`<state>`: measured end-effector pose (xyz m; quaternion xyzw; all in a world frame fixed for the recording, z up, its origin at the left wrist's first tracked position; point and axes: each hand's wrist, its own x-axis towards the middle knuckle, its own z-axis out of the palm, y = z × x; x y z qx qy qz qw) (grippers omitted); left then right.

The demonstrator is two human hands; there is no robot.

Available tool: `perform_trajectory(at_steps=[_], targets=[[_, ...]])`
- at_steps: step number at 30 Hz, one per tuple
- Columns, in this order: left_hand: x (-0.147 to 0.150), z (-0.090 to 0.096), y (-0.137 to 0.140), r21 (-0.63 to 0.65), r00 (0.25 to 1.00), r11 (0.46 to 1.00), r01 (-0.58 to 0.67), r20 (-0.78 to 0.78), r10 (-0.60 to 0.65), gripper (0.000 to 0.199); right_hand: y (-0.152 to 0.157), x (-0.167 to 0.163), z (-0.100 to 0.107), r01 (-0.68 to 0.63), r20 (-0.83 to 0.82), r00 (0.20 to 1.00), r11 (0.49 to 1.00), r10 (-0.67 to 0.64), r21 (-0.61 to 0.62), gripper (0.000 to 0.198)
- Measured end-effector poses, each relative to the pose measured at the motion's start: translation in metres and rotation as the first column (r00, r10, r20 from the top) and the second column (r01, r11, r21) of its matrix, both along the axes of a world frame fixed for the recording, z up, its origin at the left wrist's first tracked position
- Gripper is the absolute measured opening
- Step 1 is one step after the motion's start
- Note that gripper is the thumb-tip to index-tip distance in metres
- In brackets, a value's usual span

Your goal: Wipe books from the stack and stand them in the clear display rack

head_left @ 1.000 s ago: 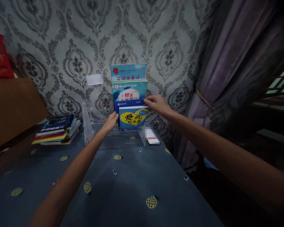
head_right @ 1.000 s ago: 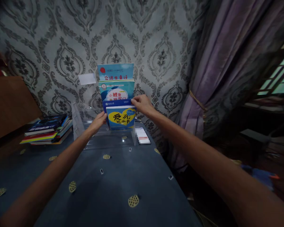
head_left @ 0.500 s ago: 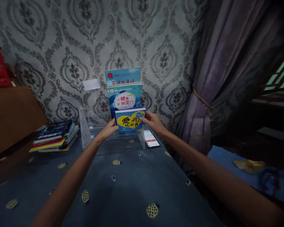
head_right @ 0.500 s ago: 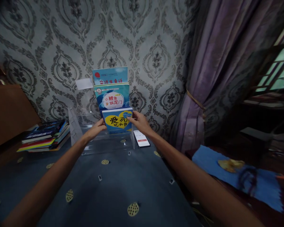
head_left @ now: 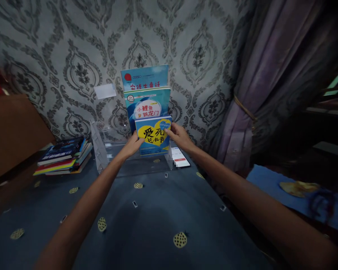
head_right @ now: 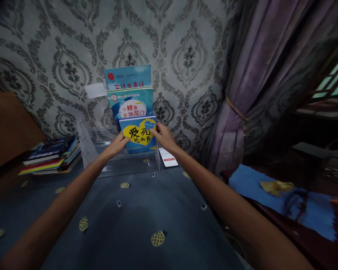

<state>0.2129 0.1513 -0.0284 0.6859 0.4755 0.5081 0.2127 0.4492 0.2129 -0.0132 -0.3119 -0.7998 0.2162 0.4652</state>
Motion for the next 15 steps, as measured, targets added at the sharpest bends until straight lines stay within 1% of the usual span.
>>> perform_trajectory(at_steps=[2, 6, 9, 12, 15], targets=[[0.001, 0.000, -0.002, -0.010, 0.999, 1.000, -0.022, -0.030, 0.022, 0.050, -0.002, 0.001, -0.003, -0.004, -0.053, 0.999, 1.000, 0.003, -0.026, 0.035], [0.002, -0.002, -0.004, -0.048, 0.997, 0.998, -0.042, -0.063, 0.039, 0.048, -0.005, 0.001, -0.009, -0.021, -0.095, 0.995, 0.999, 0.016, -0.048, 0.035], [0.002, -0.004, -0.006, -0.002, 0.993, 0.999, -0.050, -0.110, 0.049, 0.047, -0.007, 0.001, -0.013, -0.061, -0.141, 0.989, 0.996, 0.051, -0.065, 0.036], [0.002, -0.005, -0.010, 0.047, 0.986, 0.998, -0.051, -0.156, 0.058, 0.051, -0.009, 0.001, -0.017, -0.094, -0.182, 0.980, 0.993, 0.080, -0.070, 0.037], [0.004, -0.004, -0.014, 0.050, 0.972, 0.995, -0.092, -0.214, 0.100, 0.057, -0.009, 0.002, -0.019, -0.103, -0.207, 0.974, 0.992, 0.087, -0.067, 0.038]])
